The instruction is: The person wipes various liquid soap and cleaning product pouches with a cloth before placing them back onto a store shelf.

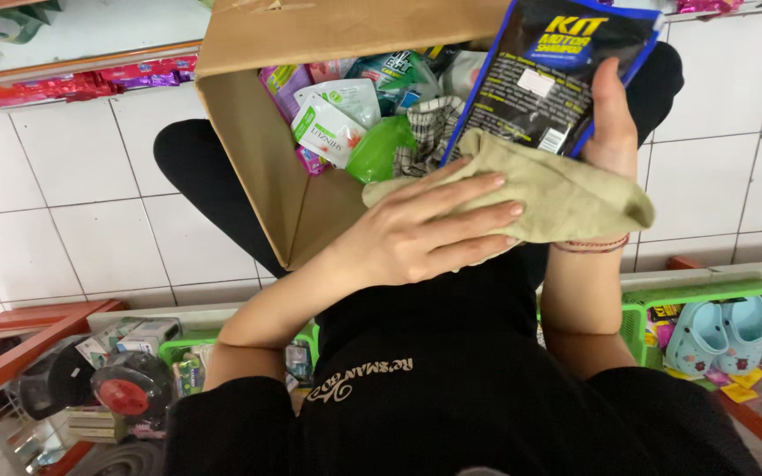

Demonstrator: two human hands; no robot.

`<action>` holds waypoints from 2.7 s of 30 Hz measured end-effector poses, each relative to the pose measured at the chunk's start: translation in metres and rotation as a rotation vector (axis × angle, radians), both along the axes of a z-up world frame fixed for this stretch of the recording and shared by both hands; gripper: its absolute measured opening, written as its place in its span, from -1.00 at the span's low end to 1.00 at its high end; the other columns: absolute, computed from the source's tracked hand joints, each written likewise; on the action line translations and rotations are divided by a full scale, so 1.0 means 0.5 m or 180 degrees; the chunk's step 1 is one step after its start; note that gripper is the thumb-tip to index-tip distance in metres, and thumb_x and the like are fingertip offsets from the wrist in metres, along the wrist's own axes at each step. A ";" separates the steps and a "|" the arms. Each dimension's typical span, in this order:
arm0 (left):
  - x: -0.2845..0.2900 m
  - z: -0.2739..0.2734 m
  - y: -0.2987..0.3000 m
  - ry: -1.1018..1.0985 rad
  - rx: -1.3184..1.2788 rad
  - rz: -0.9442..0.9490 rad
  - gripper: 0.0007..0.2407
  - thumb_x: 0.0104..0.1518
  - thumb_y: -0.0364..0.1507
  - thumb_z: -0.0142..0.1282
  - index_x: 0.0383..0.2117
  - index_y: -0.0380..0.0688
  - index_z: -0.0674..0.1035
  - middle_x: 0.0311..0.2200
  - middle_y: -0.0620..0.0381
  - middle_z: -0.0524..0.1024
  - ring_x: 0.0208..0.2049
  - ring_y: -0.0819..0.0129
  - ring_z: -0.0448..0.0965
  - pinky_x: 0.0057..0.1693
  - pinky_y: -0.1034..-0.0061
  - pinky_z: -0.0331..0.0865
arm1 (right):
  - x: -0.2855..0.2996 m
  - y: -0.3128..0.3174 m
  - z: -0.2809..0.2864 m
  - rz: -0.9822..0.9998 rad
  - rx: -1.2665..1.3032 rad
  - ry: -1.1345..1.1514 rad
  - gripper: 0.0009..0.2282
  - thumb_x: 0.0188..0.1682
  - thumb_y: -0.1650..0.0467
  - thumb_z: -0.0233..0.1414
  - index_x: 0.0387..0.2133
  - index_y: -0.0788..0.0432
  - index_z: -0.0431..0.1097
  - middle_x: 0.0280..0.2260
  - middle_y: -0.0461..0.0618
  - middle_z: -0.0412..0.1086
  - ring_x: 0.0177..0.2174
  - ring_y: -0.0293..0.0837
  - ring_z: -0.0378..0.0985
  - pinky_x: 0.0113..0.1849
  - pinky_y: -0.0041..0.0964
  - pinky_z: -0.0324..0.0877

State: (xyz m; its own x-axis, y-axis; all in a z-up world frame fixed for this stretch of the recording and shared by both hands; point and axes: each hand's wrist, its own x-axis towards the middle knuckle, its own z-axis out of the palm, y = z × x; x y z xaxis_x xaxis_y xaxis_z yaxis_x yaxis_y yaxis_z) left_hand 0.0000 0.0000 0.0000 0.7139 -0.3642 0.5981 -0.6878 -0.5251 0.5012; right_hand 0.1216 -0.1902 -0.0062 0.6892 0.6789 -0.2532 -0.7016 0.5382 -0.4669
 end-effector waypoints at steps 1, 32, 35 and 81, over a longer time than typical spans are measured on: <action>-0.001 0.002 0.002 0.0045 0.0148 0.0024 -0.76 0.27 -0.37 0.34 0.03 0.00 0.66 0.21 0.20 0.48 0.33 0.18 0.41 0.47 0.11 0.28 | -0.008 0.001 -0.004 -0.0184 -0.0035 0.0117 -0.51 0.27 0.10 -0.05 0.23 0.26 0.21 0.14 0.12 0.36 0.06 -0.01 0.51 0.14 -0.09 0.45; 0.063 -0.005 -0.006 0.0754 -0.0920 0.1674 -0.69 0.33 -0.54 0.07 0.20 -0.06 0.53 0.30 0.08 0.40 0.42 0.08 0.25 0.49 0.19 0.09 | -0.104 0.025 -0.090 0.0038 0.0200 -0.0644 -0.57 0.39 0.18 -0.31 0.37 0.19 0.12 0.30 -0.02 0.24 0.26 -0.10 0.23 0.32 -0.12 0.08; 0.070 0.000 -0.020 0.0540 -0.0417 0.1480 -0.71 0.25 -0.50 0.16 0.11 -0.03 0.60 0.25 0.05 0.41 0.40 0.03 0.26 0.55 0.00 0.05 | -0.104 0.013 -0.116 -0.0126 0.0087 -0.0571 -0.58 0.38 0.22 -0.30 0.37 0.21 0.11 0.32 -0.01 0.22 0.28 -0.11 0.22 0.33 -0.16 0.08; 0.058 -0.101 -0.077 0.0720 -0.1748 0.1377 -0.29 0.01 -0.20 0.50 0.23 -0.21 0.33 0.22 -0.21 0.34 0.32 -0.05 0.35 0.34 0.26 0.35 | -0.097 -0.072 -0.162 -0.0666 -0.0700 -0.1483 -0.50 0.33 0.10 -0.14 0.40 0.11 0.06 0.31 -0.11 0.17 0.31 -0.12 0.20 0.37 -0.18 0.10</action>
